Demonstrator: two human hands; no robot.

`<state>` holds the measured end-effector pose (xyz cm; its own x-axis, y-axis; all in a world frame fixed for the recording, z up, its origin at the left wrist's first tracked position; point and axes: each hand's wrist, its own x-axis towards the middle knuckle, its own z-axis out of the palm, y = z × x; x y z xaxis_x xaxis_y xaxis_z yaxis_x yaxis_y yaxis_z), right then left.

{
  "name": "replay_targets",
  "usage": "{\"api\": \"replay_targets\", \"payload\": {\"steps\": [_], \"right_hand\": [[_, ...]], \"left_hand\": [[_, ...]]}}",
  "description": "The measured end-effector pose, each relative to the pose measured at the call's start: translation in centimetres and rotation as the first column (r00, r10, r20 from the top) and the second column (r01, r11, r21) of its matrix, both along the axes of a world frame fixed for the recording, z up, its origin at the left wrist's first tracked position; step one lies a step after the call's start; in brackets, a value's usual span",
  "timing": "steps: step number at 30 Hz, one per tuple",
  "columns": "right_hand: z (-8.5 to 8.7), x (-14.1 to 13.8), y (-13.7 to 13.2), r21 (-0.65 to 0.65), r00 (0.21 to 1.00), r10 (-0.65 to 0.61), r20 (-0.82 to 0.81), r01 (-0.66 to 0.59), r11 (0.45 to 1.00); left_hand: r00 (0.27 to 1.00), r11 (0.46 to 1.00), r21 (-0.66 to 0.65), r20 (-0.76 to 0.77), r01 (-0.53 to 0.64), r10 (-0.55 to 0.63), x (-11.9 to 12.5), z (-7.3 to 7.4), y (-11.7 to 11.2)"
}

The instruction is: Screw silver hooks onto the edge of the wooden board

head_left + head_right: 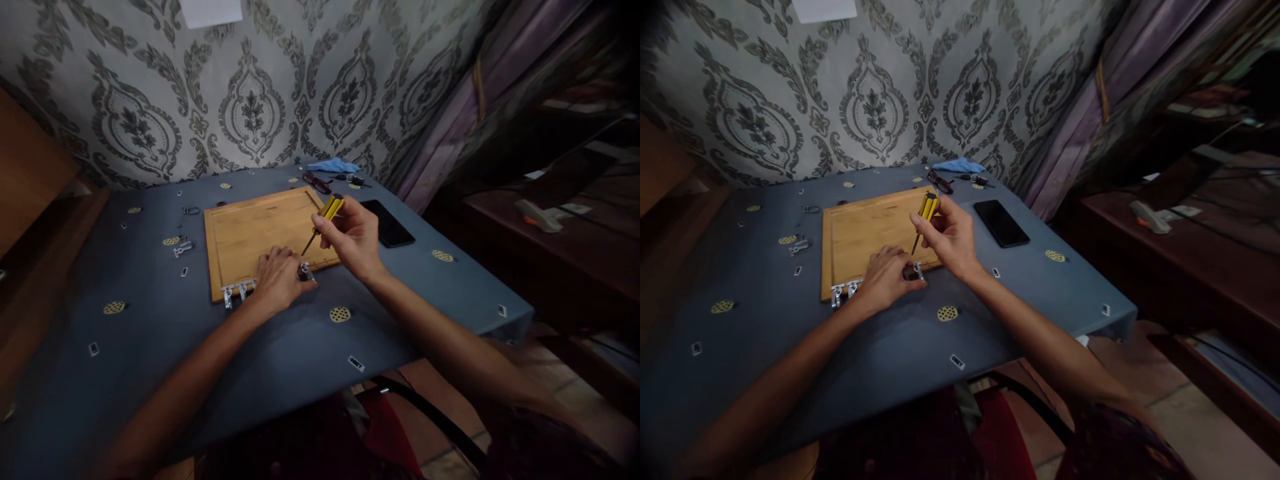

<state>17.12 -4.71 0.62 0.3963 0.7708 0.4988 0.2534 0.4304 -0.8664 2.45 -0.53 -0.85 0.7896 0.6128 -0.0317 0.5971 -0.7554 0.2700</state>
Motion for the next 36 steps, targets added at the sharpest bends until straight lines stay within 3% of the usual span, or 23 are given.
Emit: {"api": "replay_targets", "payload": {"steps": [7, 20, 24, 27, 29, 36], "right_hand": [[-0.7, 0.4, -1.0, -0.068, 1.000, 0.016, 0.003, -0.016, 0.998], [-2.0, 0.7, -0.5, -0.085, 0.998, 0.049, 0.030, -0.046, 0.995], [-1.0, 1.5, -0.5, -0.147, 0.976, 0.207, 0.069, -0.195, 0.970], [0.3, 2.2, -0.5, -0.232, 0.907, 0.409, 0.102, -0.378, 0.896], [0.7, 2.4, -0.4, -0.263, 0.877, 0.470, 0.095, -0.434, 0.862], [-0.4, 1.7, 0.4, -0.229, 0.927, 0.369, 0.069, -0.345, 0.910]], "left_hand": [[1.000, 1.000, 0.005, 0.001, -0.005, 0.005, 0.0, -0.1, 0.0], [1.000, 1.000, 0.024, 0.014, 0.001, -0.002, 0.0, 0.0, -0.2], [1.000, 1.000, 0.023, 0.013, -0.001, 0.001, 0.0, 0.1, -0.2], [1.000, 1.000, 0.021, 0.006, -0.004, 0.004, 0.0, 0.2, -0.2], [1.000, 1.000, 0.019, -0.001, -0.007, 0.007, 0.1, 0.2, -0.1], [0.999, 1.000, -0.011, -0.028, -0.019, 0.019, 0.3, 0.4, -0.1]]}}
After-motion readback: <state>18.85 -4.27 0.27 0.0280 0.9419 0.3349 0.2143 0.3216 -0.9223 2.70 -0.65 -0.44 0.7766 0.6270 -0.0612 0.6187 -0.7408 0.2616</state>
